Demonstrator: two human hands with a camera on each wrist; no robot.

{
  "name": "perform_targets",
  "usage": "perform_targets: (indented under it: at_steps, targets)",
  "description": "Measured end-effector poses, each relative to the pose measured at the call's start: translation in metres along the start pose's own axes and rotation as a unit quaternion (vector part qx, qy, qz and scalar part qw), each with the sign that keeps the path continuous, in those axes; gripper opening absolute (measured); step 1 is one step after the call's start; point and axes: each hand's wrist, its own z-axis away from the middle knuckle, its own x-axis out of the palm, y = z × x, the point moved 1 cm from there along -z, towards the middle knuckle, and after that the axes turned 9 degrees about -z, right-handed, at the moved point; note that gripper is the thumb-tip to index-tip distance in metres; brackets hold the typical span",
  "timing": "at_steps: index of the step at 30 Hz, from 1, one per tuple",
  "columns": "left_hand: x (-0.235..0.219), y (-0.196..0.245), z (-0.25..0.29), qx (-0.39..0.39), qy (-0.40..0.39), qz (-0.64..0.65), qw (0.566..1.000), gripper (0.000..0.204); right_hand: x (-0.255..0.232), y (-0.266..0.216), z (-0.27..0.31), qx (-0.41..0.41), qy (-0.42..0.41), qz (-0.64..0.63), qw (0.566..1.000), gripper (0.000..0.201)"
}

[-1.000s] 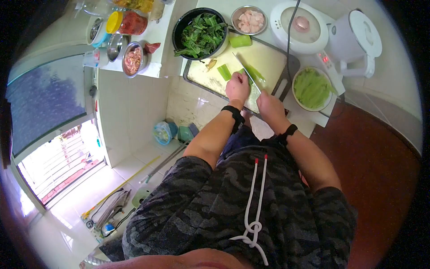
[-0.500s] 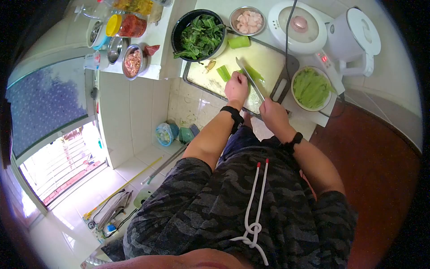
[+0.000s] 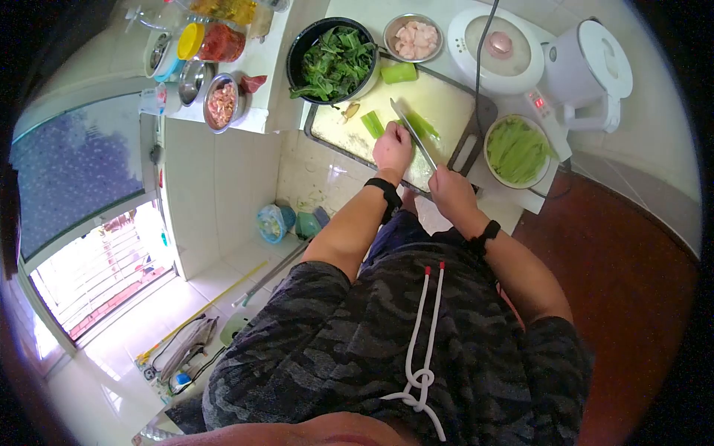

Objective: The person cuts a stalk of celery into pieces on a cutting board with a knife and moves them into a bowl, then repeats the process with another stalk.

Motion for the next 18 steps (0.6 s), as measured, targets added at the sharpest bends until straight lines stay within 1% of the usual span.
perform_targets:
  at_steps: [1,3,6,9,13,15,18]
  targets:
    - [0.001,0.0,0.0,-0.002,-0.001,0.0,1.0,0.025,0.002,0.001,-0.002,0.001,-0.002,0.001,1.0,0.023]
    - [-0.001,0.0,0.0,0.009,0.002,0.005,1.0,0.025,0.007,-0.002,-0.013,-0.025,0.007,0.01,1.0,0.023]
    - [-0.002,0.001,-0.001,0.004,0.004,-0.003,1.0,0.026,0.008,-0.009,-0.024,-0.018,0.014,0.005,1.0,0.023]
    - [-0.005,0.004,0.0,-0.001,-0.001,-0.012,1.0,0.026,0.003,-0.007,-0.014,-0.017,0.018,0.001,1.0,0.023]
    - [-0.005,0.002,0.001,0.003,-0.009,-0.014,1.0,0.026,0.004,0.003,-0.003,-0.008,-0.003,-0.005,1.0,0.024]
    - [-0.005,0.002,-0.001,0.01,-0.014,-0.023,1.0,0.025,0.005,0.001,-0.008,-0.026,0.0,-0.002,1.0,0.024]
    - [-0.005,0.003,0.0,0.001,-0.012,-0.014,1.0,0.025,0.008,-0.01,-0.025,-0.001,0.001,0.011,1.0,0.025]
